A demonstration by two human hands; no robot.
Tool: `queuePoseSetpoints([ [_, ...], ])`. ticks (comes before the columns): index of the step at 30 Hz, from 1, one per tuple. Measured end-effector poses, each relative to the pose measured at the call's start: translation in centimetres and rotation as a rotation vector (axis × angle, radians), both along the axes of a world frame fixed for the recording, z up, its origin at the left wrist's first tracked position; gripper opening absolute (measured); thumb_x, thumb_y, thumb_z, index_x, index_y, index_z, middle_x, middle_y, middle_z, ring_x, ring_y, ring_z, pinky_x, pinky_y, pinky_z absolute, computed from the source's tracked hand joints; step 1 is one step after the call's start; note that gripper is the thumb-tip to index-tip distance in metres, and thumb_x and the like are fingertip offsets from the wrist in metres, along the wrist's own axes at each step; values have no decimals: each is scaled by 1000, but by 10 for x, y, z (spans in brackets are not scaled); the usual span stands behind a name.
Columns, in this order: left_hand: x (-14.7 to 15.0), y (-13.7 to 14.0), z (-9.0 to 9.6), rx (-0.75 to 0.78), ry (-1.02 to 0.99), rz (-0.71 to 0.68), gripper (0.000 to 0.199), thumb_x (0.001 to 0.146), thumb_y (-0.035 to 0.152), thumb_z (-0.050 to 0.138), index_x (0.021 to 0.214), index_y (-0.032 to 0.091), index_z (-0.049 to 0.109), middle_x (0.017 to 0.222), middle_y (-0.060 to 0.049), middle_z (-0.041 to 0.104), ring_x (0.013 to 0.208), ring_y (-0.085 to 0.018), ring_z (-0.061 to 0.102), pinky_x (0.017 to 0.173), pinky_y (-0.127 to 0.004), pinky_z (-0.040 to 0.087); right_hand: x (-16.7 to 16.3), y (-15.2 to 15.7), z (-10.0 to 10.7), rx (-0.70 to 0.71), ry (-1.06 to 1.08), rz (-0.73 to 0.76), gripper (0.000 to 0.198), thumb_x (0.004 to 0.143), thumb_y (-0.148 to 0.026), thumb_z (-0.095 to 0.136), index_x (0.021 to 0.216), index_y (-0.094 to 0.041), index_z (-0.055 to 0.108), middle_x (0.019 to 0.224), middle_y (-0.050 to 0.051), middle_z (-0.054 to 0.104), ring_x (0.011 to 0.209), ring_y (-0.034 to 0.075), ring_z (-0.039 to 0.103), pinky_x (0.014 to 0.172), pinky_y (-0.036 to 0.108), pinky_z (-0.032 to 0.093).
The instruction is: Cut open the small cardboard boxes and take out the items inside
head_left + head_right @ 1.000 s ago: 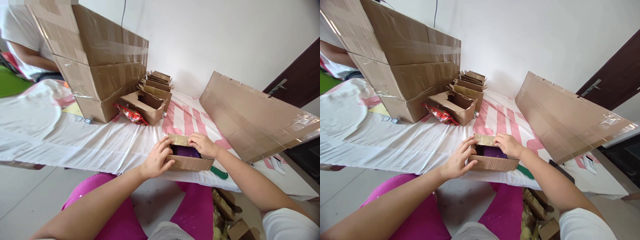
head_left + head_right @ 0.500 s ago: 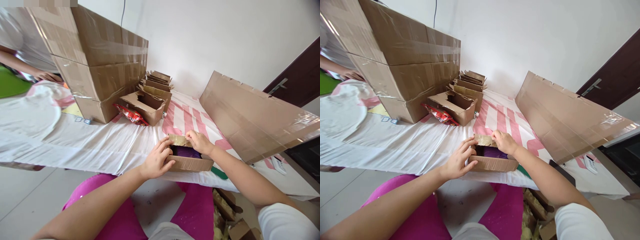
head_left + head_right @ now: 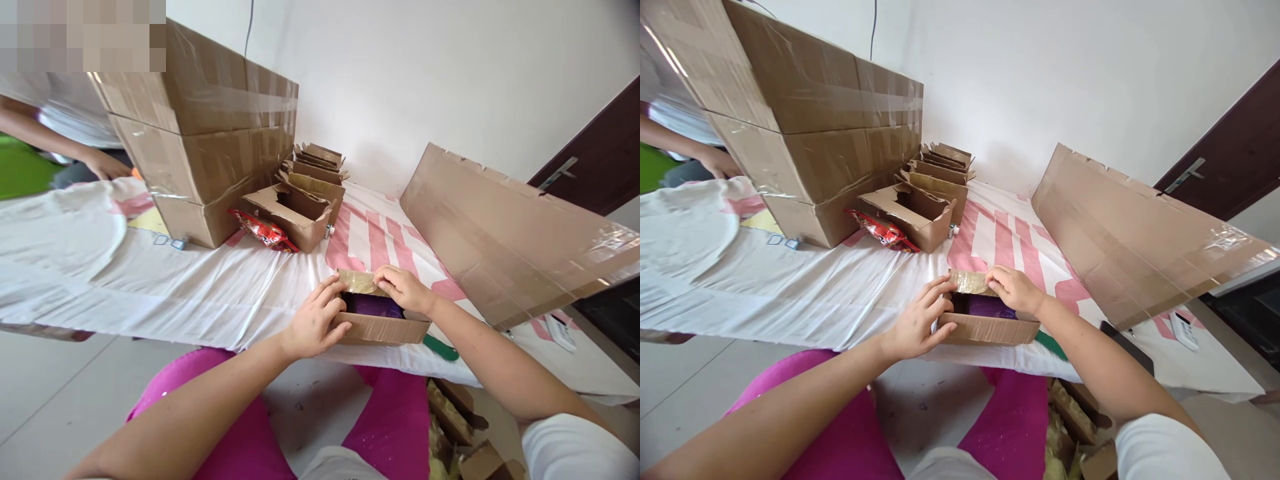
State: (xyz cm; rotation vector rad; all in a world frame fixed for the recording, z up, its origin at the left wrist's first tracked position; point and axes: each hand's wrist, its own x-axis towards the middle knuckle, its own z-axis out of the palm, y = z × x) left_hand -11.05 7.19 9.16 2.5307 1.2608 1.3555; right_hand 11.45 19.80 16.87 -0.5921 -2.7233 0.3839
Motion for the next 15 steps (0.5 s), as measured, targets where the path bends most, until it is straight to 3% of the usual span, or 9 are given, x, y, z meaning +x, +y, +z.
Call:
queuePoseSetpoints([
  [4, 0, -1, 0, 7, 20, 2, 12, 86, 29, 55, 89, 17, 54, 128, -17, 52, 139, -34, 31, 109, -54, 38, 10, 0, 4, -71, 32, 84, 17, 95, -26, 44, 91, -21, 59, 95, 7, 62, 90, 18, 60, 83, 35, 49],
  [15, 0, -1, -1, -1, 6, 1, 13, 85, 30, 56, 89, 18, 54, 128, -16, 53, 138, -34, 32, 110, -54, 37, 10, -7, 6, -44, 3, 104, 24, 97, -24, 41, 96, -21, 65, 98, 8, 61, 90, 17, 61, 84, 35, 52],
])
